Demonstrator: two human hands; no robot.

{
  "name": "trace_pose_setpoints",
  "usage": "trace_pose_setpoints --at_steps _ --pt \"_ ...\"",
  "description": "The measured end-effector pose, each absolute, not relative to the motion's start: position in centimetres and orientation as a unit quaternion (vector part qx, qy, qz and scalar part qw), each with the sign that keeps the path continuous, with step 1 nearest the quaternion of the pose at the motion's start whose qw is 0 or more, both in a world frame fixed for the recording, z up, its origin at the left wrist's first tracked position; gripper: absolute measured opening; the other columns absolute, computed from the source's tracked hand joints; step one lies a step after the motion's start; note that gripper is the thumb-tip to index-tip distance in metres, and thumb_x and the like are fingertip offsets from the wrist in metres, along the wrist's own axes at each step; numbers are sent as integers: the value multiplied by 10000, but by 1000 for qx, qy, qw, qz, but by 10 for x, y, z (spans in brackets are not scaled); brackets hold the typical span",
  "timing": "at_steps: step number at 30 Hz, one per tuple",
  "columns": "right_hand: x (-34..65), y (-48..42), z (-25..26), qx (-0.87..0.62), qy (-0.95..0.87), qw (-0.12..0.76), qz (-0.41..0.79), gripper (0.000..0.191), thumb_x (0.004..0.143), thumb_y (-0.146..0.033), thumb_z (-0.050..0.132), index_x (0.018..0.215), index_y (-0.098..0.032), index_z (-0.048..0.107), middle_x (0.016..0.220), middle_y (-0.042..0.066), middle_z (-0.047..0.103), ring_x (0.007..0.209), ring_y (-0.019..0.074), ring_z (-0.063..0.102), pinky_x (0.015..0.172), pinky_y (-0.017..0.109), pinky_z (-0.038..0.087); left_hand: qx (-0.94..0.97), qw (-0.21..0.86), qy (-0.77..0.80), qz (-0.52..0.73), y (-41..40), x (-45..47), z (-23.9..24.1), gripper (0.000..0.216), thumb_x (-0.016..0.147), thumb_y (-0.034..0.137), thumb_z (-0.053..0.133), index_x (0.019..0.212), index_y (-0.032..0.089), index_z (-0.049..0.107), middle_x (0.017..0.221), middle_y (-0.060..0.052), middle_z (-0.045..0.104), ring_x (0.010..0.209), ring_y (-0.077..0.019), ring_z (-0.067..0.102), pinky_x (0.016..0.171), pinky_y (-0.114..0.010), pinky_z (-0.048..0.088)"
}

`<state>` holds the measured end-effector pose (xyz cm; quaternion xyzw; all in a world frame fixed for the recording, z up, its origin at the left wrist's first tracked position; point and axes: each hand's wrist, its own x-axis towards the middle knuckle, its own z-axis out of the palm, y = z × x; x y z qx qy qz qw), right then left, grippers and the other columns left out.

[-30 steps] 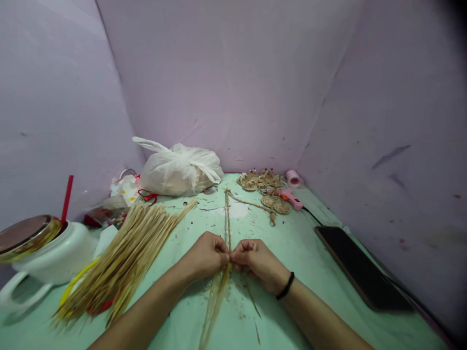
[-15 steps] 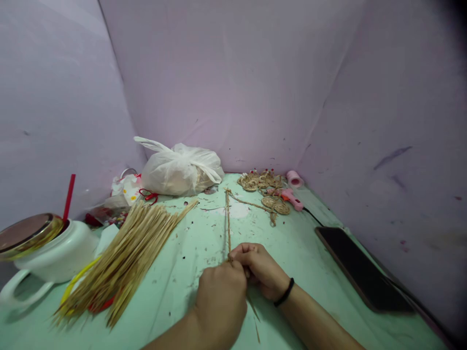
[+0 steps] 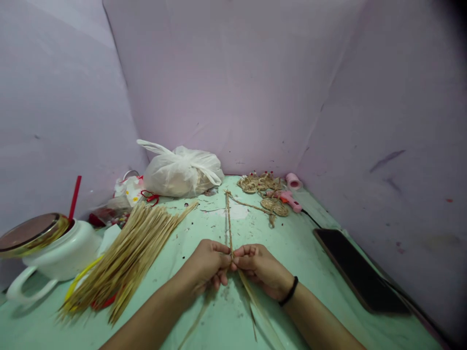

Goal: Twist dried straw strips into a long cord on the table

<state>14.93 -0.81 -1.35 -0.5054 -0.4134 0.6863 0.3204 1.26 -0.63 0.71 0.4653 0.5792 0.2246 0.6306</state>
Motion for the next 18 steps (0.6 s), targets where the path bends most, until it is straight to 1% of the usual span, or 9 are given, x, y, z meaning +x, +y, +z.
trace_pose_setpoints --at_steps 1,3,6,8,10,13,14,16,18 --pt "150 -7 -14 -504 -416 318 687 159 515 -173 561 666 -135 531 500 -34 557 358 25 306 377 190 114 457 653 561 223 -5 14 4 134 615 198 507 686 103 566 502 -8 529 334 -73 407 329 -190 266" --pt "150 -6 -16 -506 -430 307 682 126 526 -178 563 640 -136 532 482 -37 546 357 26 308 371 187 124 468 650 559 214 -3 15 -1 112 592 217 521 551 114 536 437 -1 483 325 -76 397 319 -189 258" --pt "149 -3 -22 -525 -483 298 635 48 541 -135 536 586 -141 518 461 -37 539 359 32 318 376 181 192 508 593 593 196 0 15 -8 102 571 201 504 510 127 536 343 40 376 286 -63 303 310 -191 182" --pt "149 -4 -26 -547 -533 296 573 47 553 -108 509 575 -148 518 480 -19 566 393 55 385 403 184 252 542 548 602 212 1 16 -13 89 544 162 493 458 137 494 325 64 296 302 -39 223 334 -192 129" --pt "149 -6 -25 -571 -595 290 486 65 573 -111 500 576 -153 550 528 6 603 459 87 462 440 195 294 564 507 608 235 1 18 -18 117 519 130 483 413 145 435 335 73 241 341 -29 177 359 -200 102" --pt "151 -12 -15 -621 -666 248 331 95 611 -180 536 575 -169 624 595 40 645 555 134 527 503 225 318 579 472 617 249 -1 20 -24 131 513 128 470 404 152 402 363 67 234 378 -36 182 373 -208 105" --pt "151 -15 -10 -636 -676 225 296 108 621 -210 548 578 -178 641 606 47 652 567 145 535 511 234 314 580 468 617 252 -1 20 -25 128 510 127 466 403 153 399 369 66 236 385 -37 188 375 -208 110" --pt "150 -22 -2 -649 -689 182 265 138 644 -248 547 589 -192 660 612 59 661 556 156 540 502 245 290 576 473 612 265 -2 21 -26 126 500 117 452 396 153 389 369 64 240 387 -38 200 376 -205 119" --pt "145 -29 2 -641 -710 153 248 170 669 -243 517 600 -194 665 612 70 663 542 159 542 484 251 259 545 500 615 273 -3 22 -24 132 493 112 432 387 160 371 348 63 244 360 -38 207 364 -206 119"
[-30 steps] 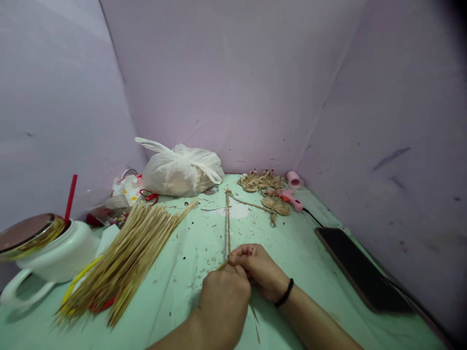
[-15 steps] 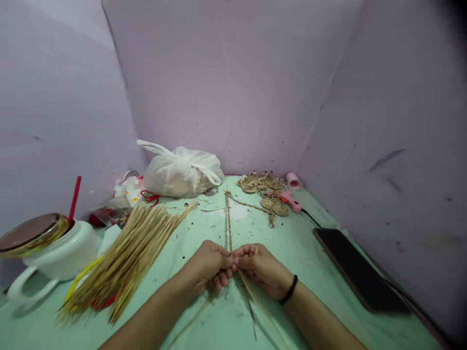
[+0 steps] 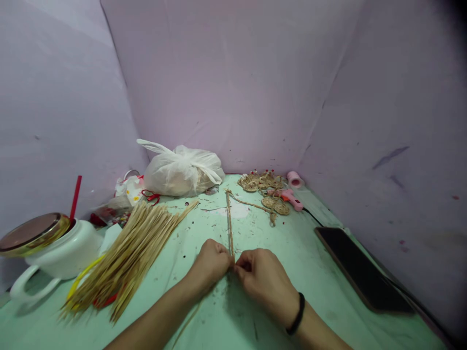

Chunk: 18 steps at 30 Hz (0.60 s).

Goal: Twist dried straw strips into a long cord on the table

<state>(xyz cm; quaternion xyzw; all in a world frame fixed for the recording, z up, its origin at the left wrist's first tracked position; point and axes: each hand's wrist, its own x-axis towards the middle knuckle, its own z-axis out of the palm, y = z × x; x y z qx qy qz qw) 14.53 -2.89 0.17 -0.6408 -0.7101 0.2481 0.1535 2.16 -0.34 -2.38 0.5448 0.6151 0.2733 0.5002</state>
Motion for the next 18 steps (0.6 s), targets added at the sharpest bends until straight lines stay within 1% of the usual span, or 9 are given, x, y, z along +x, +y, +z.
trace_pose_setpoints --at_steps 2,5,7,9,10,12,14,16,18 --pt "139 -36 0 -625 -735 147 218 202 690 -221 480 623 -193 668 627 81 667 548 163 552 483 258 242 502 545 615 271 -4 22 -20 135 501 126 419 386 171 363 324 61 262 312 -42 209 340 -211 106" --pt "134 -43 -5 -601 -760 156 190 226 706 -190 447 667 -193 670 661 81 675 573 161 568 493 255 246 467 601 590 269 -5 21 -13 108 499 136 420 400 171 396 298 64 279 259 -44 193 312 -213 78" --pt "136 -42 -5 -588 -767 158 202 199 695 -207 473 648 -193 665 636 66 669 562 151 561 491 248 249 466 617 572 274 -4 19 -9 86 475 119 435 400 158 416 289 68 284 257 -33 187 307 -200 79" --pt "143 -36 -1 -592 -752 170 237 180 680 -272 515 598 -187 651 573 48 643 525 141 535 481 242 255 460 628 565 273 -2 16 -6 77 465 119 463 403 148 428 286 70 296 261 -23 186 304 -187 86" --pt "147 -31 1 -599 -731 193 263 193 676 -311 529 584 -182 640 551 40 627 514 135 521 480 238 266 457 633 562 272 -1 14 -5 77 468 129 480 409 146 434 290 70 305 262 -21 188 302 -182 88" --pt "155 -21 5 -617 -659 276 331 221 684 -349 526 594 -165 608 562 37 609 521 125 510 495 230 312 453 642 557 269 0 12 -3 73 475 153 502 428 145 447 301 73 317 261 -18 186 297 -176 85" --pt "158 -14 7 -601 -559 341 458 184 683 -321 529 626 -149 564 583 34 591 525 110 507 522 226 360 454 648 550 267 0 11 -2 59 479 163 503 445 143 459 311 72 328 259 -17 187 294 -175 81" --pt "154 -12 6 -549 -465 344 603 134 661 -274 546 642 -143 523 575 21 564 506 94 501 529 224 387 455 653 543 268 -1 10 -2 39 479 163 497 458 142 471 317 69 340 257 -20 194 293 -176 81" --pt "148 -15 4 -505 -402 324 692 107 641 -235 553 647 -144 498 568 2 539 463 72 471 482 208 372 457 654 538 270 -1 10 -3 28 476 158 489 461 142 473 315 68 339 257 -22 196 295 -177 85"
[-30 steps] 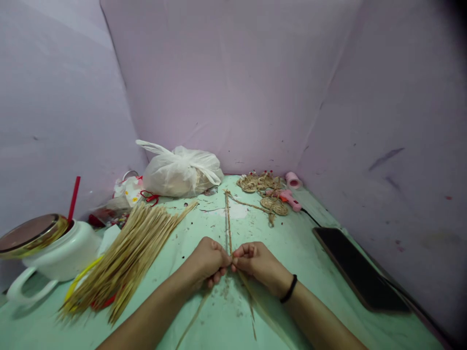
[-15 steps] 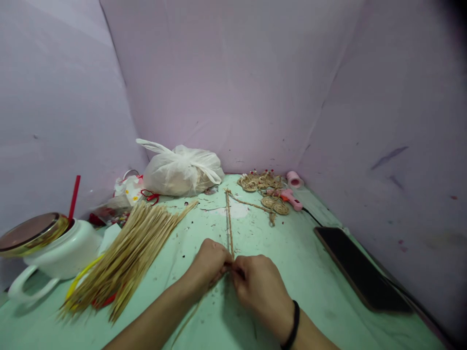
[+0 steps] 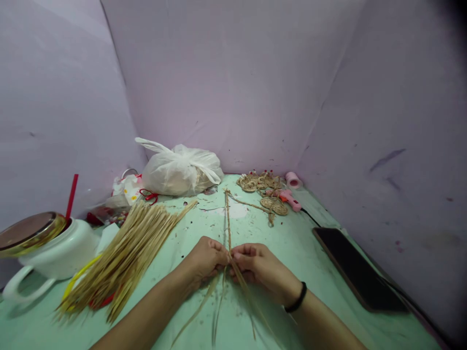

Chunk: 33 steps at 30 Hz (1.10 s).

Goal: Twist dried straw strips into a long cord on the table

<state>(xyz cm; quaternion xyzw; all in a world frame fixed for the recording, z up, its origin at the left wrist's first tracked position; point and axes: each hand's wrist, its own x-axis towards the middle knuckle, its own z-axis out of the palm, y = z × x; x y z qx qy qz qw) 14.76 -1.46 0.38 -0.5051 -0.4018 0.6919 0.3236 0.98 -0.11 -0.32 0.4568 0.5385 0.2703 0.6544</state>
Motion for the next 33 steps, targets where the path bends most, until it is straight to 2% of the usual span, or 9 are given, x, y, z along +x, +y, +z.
trace_pose_setpoints --at_steps 3,6,12,17,22,26,29,33 --pt "140 -17 -1 -528 -388 311 688 80 634 -191 535 610 -153 469 489 -49 458 356 25 317 362 172 214 468 653 533 266 0 9 -4 13 469 145 474 465 139 485 313 66 342 263 -25 200 303 -180 96" --pt "140 -15 -5 -575 -438 298 623 89 628 -134 509 553 -152 465 387 -93 322 323 13 203 354 188 117 493 638 538 245 2 7 -3 34 471 147 476 474 134 507 324 60 354 279 -32 217 317 -187 109" --pt "142 -11 -9 -582 -453 325 591 27 583 -126 510 564 -145 507 368 -101 310 319 15 197 370 200 132 574 562 548 233 7 3 -7 86 481 131 466 490 118 550 363 50 368 355 -41 250 373 -195 168" --pt "140 -13 -14 -590 -423 345 596 79 568 -168 543 533 -160 474 345 -103 298 314 21 200 364 201 117 621 482 584 201 5 0 -7 105 529 165 477 483 117 558 401 17 427 396 -66 331 420 -206 249" --pt "138 -15 -16 -563 -423 353 616 63 574 -183 558 561 -146 509 380 -80 392 324 15 227 370 194 133 698 314 632 126 -19 9 9 169 635 218 475 552 135 596 510 -31 531 502 -123 468 476 -225 293" --pt "138 -15 -20 -543 -400 356 647 96 571 -222 570 596 -156 506 412 -77 415 336 24 259 373 196 148 755 163 632 67 -46 27 9 255 719 169 390 781 154 637 711 -99 623 678 -205 571 596 -283 368" --pt "139 -14 -25 -528 -404 362 653 158 547 -265 603 585 -154 498 430 -68 419 376 36 302 395 197 185 783 137 606 34 -54 32 5 296 701 127 386 878 136 623 740 -125 630 722 -229 587 653 -317 389" --pt "141 -13 -27 -509 -427 361 655 165 537 -263 611 564 -147 496 438 -56 434 399 42 318 412 201 201 762 185 611 107 -41 21 8 274 758 273 392 709 140 627 680 -105 623 650 -197 572 598 -285 387"
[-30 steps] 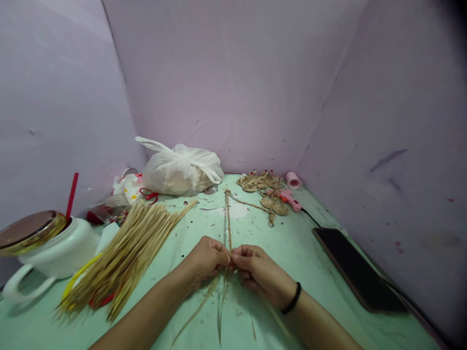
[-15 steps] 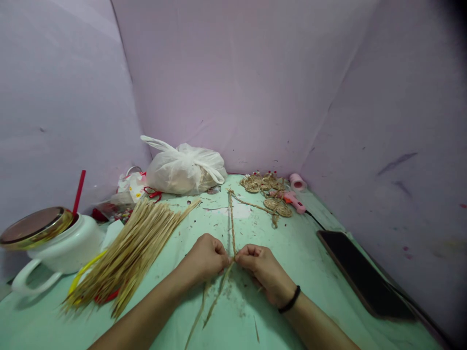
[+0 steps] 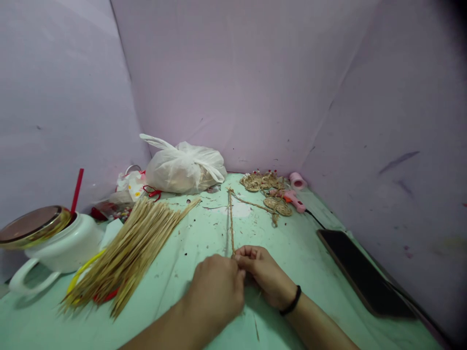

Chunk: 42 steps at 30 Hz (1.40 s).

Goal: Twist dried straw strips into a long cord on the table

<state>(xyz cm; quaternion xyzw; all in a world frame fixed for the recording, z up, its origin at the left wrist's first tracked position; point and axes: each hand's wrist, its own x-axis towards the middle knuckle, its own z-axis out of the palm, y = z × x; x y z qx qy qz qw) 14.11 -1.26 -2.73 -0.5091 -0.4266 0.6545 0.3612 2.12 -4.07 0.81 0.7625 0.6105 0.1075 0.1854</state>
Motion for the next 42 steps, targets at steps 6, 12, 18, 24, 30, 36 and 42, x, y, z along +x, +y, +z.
trace_pose_setpoints --at_steps 6,12,18,24,30,36,42 --pt "142 -13 -20 -503 -462 338 648 158 601 -278 573 565 -141 503 456 -44 463 384 32 294 401 194 180 523 542 619 223 -9 9 8 176 671 218 459 722 113 591 571 -30 579 372 -90 443 367 -209 293" --pt "146 -8 -22 -510 -515 318 611 69 577 -174 557 595 -147 496 503 -22 532 430 50 380 426 181 247 467 621 590 221 -6 12 -3 112 568 204 507 484 131 509 348 26 417 274 -69 334 283 -184 211" --pt "150 -9 -29 -544 -638 298 456 36 627 -175 517 599 -156 529 525 -8 534 475 82 419 440 191 279 474 612 581 252 -5 14 -11 160 510 158 499 401 171 382 290 84 254 269 -30 178 310 -196 86" --pt "148 -25 -11 -618 -705 229 262 129 670 -201 508 618 -178 624 607 51 634 560 147 516 512 241 293 502 549 611 269 -6 20 -17 165 500 113 485 391 158 370 322 80 234 346 -26 172 361 -208 90" --pt "136 -44 -8 -591 -754 186 217 187 695 -179 467 598 -184 627 608 79 645 522 151 523 487 258 238 457 601 594 277 -8 19 -14 148 488 111 444 389 172 351 309 80 218 302 -31 144 341 -218 68" --pt "143 -38 -4 -586 -747 195 247 173 684 -272 529 555 -192 610 541 44 616 486 133 491 474 249 235 466 616 565 292 -4 13 -10 36 454 103 479 437 124 502 324 52 367 316 -31 260 341 -184 151" --pt "159 -9 -4 -613 -546 336 462 213 699 -324 511 599 -147 575 595 51 609 518 118 509 497 232 355 456 643 555 264 -2 7 1 72 460 171 570 486 119 528 315 65 356 285 -21 225 319 -184 116"
